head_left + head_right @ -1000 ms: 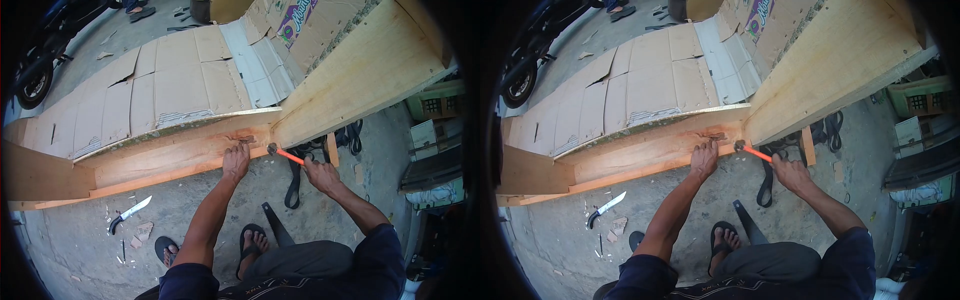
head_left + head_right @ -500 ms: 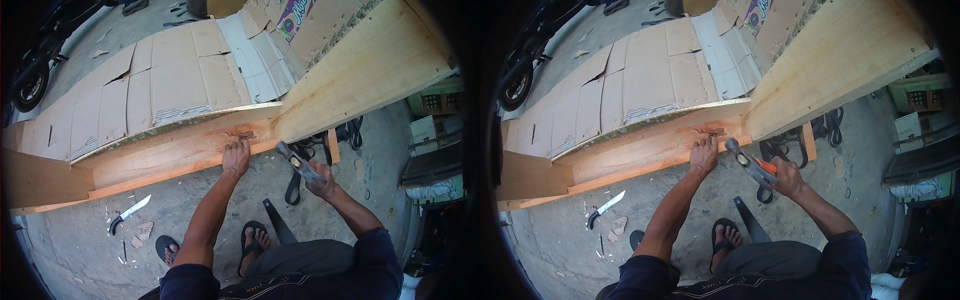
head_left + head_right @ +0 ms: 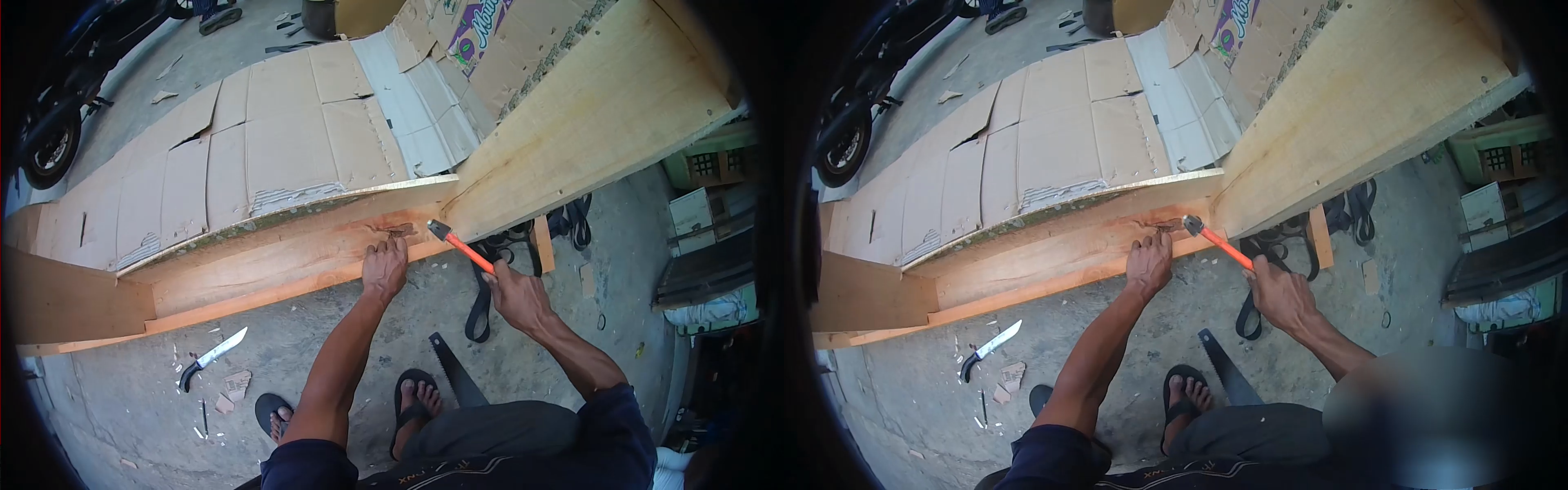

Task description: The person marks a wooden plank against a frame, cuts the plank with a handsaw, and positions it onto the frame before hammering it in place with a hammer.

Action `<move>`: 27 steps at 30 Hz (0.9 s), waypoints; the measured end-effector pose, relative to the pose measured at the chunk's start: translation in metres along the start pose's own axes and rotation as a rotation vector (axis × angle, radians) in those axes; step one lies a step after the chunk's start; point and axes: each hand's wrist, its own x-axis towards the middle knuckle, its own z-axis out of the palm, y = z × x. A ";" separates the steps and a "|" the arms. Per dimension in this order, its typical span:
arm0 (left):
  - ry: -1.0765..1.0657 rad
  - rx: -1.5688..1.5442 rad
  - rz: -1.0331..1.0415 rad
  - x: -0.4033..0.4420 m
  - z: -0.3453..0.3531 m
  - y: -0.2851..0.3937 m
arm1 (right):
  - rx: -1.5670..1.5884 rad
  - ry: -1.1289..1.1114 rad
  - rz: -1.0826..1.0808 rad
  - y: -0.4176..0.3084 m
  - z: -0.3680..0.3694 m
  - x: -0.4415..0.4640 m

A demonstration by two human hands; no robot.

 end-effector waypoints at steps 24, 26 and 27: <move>-0.045 0.075 0.070 -0.041 -0.007 -0.028 | 0.846 -0.230 0.572 -0.058 0.156 -0.133; -0.075 0.096 0.088 -0.048 -0.005 -0.035 | 0.976 -0.310 0.630 -0.083 0.178 -0.155; -0.074 0.098 0.119 -0.042 -0.007 -0.038 | 0.963 -0.339 0.534 -0.089 0.179 -0.159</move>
